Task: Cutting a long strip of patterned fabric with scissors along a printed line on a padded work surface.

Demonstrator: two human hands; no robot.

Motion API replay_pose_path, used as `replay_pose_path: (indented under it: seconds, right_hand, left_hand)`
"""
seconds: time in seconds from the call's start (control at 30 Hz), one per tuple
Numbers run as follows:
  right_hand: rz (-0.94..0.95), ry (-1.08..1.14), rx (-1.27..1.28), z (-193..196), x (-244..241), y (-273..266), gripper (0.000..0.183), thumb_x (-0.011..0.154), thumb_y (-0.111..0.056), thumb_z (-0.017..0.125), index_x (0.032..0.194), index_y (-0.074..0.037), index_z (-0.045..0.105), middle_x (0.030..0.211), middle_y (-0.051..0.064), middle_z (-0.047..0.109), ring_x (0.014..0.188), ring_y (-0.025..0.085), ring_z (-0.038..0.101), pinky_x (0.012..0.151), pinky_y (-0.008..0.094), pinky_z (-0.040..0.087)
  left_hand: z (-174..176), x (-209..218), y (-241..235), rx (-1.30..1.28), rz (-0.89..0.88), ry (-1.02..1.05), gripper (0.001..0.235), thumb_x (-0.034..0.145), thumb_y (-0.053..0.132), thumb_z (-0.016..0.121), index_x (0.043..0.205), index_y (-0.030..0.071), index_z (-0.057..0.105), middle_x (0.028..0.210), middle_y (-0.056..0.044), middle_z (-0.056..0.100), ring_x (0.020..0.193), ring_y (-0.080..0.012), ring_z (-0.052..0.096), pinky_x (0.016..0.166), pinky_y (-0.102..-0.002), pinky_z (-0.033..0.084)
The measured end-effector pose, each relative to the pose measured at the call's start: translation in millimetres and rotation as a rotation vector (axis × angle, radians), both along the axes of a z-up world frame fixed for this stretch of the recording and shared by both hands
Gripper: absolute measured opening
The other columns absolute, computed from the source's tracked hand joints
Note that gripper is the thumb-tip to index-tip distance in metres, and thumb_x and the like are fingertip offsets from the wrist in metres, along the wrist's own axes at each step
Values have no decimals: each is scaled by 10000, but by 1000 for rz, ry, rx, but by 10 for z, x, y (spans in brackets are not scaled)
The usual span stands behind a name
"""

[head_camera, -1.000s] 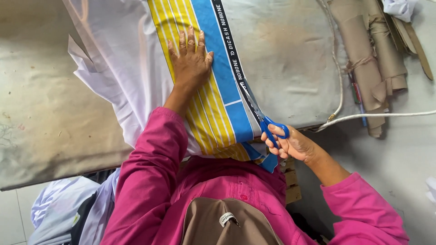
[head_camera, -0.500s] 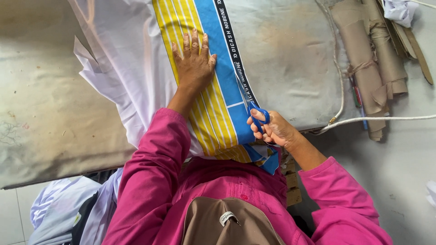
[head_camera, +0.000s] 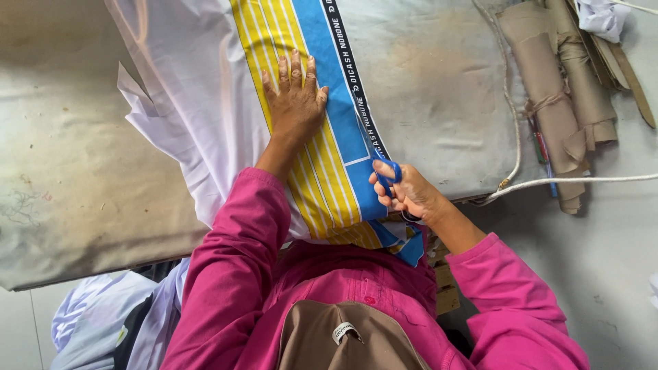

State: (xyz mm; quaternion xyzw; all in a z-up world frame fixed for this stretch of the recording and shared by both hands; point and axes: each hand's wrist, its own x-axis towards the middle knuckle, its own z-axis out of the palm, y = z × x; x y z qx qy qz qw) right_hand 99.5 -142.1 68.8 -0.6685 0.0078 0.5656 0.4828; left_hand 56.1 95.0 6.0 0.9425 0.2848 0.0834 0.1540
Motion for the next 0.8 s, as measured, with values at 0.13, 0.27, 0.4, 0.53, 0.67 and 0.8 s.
replay_pose_path:
  seconds: [0.13,0.27,0.4,0.53,0.67,0.8]
  right_hand:
    - [-16,63,61,28,63,128,425,797,-465,604,823,-41,584,579,48,555,409,129,512,267,173,302]
    - [-22,29,18,68,54,181,433,767,-487,619,829,-61,580,588,37,566,424,116,510,317,168,311]
    - [-35,12,18,44,38,154,436,771,-475,630,854,-50,581,604,51,570,434,127,512,340,178,333]
    - [-16,-22,49,55,10,158,412,795,-454,616,836,-47,566,596,47,556,417,115,497,305,170,306]
    - [-17,-43,52,28,20,142,341,847,-364,610,831,-26,568,589,61,555,409,120,510,272,167,293]
    - [0,-35,44,9,45,174,318,842,-341,625,826,-29,570,584,63,548,414,122,523,261,158,287]
  left_hand:
    - [-125,28,10,61,7,-38,598,947,475,314,1458,166,279,1521,-106,153,1399,-292,111,1078,-578,16]
    - [-138,36,20,76,16,-50,596,941,473,316,1454,171,287,1521,-102,160,1399,-285,115,1077,-575,16]
    - [-294,68,24,149,29,-108,596,933,478,366,1441,167,339,1510,-108,200,1389,-294,152,1073,-590,45]
    - [-266,62,26,141,28,-99,592,936,472,363,1441,166,334,1510,-110,198,1388,-295,152,1069,-592,55]
    - [-238,57,22,109,26,-91,593,934,469,355,1444,169,321,1513,-105,187,1391,-291,145,1075,-581,35]
    - [-205,57,21,70,24,-61,599,939,484,325,1455,181,291,1521,-103,168,1399,-286,117,1076,-580,10]
